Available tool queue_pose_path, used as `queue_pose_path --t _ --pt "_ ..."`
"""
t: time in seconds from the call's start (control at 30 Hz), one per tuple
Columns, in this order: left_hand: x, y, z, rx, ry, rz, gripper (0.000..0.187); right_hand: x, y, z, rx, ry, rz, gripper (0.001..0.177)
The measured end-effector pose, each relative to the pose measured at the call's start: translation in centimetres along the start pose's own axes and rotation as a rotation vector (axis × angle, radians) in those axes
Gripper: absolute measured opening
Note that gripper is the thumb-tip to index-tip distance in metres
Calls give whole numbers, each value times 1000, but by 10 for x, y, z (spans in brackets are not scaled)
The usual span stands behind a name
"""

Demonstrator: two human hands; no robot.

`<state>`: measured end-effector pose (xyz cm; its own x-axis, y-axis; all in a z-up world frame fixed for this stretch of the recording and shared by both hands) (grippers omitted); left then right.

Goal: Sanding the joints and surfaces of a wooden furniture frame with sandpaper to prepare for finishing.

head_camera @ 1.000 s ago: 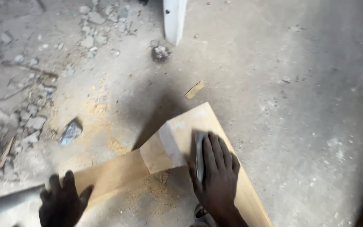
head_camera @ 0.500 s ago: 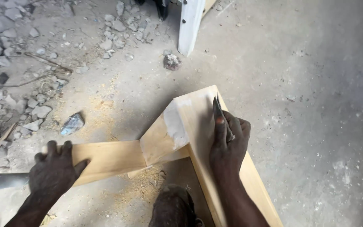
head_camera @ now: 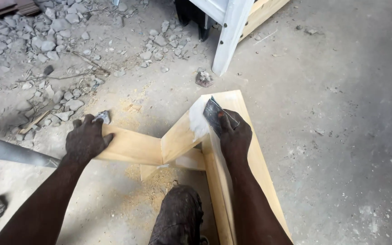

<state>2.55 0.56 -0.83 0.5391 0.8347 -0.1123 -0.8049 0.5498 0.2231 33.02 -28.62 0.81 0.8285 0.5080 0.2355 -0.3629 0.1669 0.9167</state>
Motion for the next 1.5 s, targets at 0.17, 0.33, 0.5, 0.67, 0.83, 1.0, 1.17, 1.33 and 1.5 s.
queue_pose_path --t 0.17,0.33,0.5,0.67,0.83,1.0,1.17,1.33,1.5 --pt "6 3 -1 -10 85 53 72 -1 -1 2 16 28 25 34" --pt "17 16 -18 -10 89 16 76 -1 -1 4 39 56 -8 34" --pt "23 22 -31 59 71 -34 75 -3 8 13 211 83 -96 34" --pt "9 4 -4 50 141 16 70 2 -4 14 286 95 -145 36" --pt "13 12 -11 75 138 -10 69 4 -12 5 374 59 -198 36" --pt "21 20 -24 101 139 -26 77 8 -2 8 289 83 -203 35" --pt "27 21 -26 81 186 -15 75 7 6 8 166 102 -249 37" --pt "13 13 -10 56 165 -36 73 -5 0 -2 32 54 -183 43" --pt "-16 -8 31 498 -25 -118 61 -7 12 -4 -50 41 -140 47"
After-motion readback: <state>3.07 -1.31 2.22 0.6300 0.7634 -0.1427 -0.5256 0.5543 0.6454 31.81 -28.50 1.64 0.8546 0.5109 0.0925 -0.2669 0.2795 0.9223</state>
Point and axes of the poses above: each hand's wrist, its own x-axis towards the middle knuckle, its own z-axis out of the back of the hand, y = z × x, the point moved 1 cm from there along x, towards the middle knuckle, and after that the axes turned 2 degrees about y, right-handed, at the moved point
